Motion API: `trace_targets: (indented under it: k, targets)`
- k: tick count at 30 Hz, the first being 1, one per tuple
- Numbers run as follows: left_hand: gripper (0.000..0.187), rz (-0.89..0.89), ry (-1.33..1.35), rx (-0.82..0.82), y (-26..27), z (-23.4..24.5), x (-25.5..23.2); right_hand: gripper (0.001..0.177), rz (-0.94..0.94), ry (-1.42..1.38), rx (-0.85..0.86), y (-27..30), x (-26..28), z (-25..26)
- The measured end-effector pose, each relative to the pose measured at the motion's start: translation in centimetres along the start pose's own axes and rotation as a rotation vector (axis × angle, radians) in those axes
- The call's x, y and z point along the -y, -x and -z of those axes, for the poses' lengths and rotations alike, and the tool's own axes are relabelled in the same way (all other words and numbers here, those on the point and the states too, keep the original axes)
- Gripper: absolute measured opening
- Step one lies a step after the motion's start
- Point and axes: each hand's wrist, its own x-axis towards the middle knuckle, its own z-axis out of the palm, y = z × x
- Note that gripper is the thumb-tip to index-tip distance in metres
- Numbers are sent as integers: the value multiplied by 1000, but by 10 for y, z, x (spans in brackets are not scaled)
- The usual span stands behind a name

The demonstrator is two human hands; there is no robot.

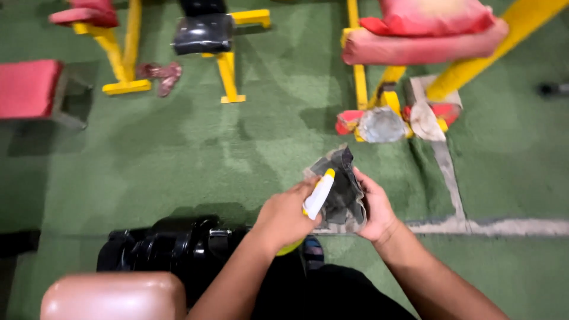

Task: The recorder is wiping down various gym weight machines and benches using a spray bottle and a cloth.

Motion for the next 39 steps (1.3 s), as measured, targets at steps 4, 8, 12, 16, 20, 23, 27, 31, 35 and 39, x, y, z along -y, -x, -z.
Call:
trace_targets:
  k: [4, 8, 12, 16, 20, 23, 27, 31, 35, 39]
  targets:
    - [77, -6, 8, 96, -44, 29, -20, 48, 52, -42, -41, 5, 29, -18]
    - [74, -92, -11, 172, -96, 51, -13, 51, 125, -101, -82, -12, 52, -37]
    - [74, -146, 4, 241, -153, 85, -5, 47, 189, -183, -103, -58, 74, -61]
    - [79, -185, -50, 325, -209, 133, 15, 52, 198, -228, -95, -121, 86, -98]
    - [78, -242, -138, 360, -261, 180, 34, 43, 265, -365, -63, -146, 108, -183]
    - [78, -250, -139, 384, -292, 209, 40, 46, 265, -447, -46, -197, 111, -175]
    - [81, -273, -174, 407, -324, 222, 45, 44, 303, -479, -92, -214, 122, -180]
    - [79, -280, -150, 439, -359, 233, 34, 43, 381, -511, -128, -224, 150, -183]
    - [83, -293, -192, 486, -403, 229, 24, 38, 456, -575, -97, -191, 190, -247]
    - [79, -319, -169, 518, -446, 239, 7, 39, 485, -606, -90, -229, 223, -219]
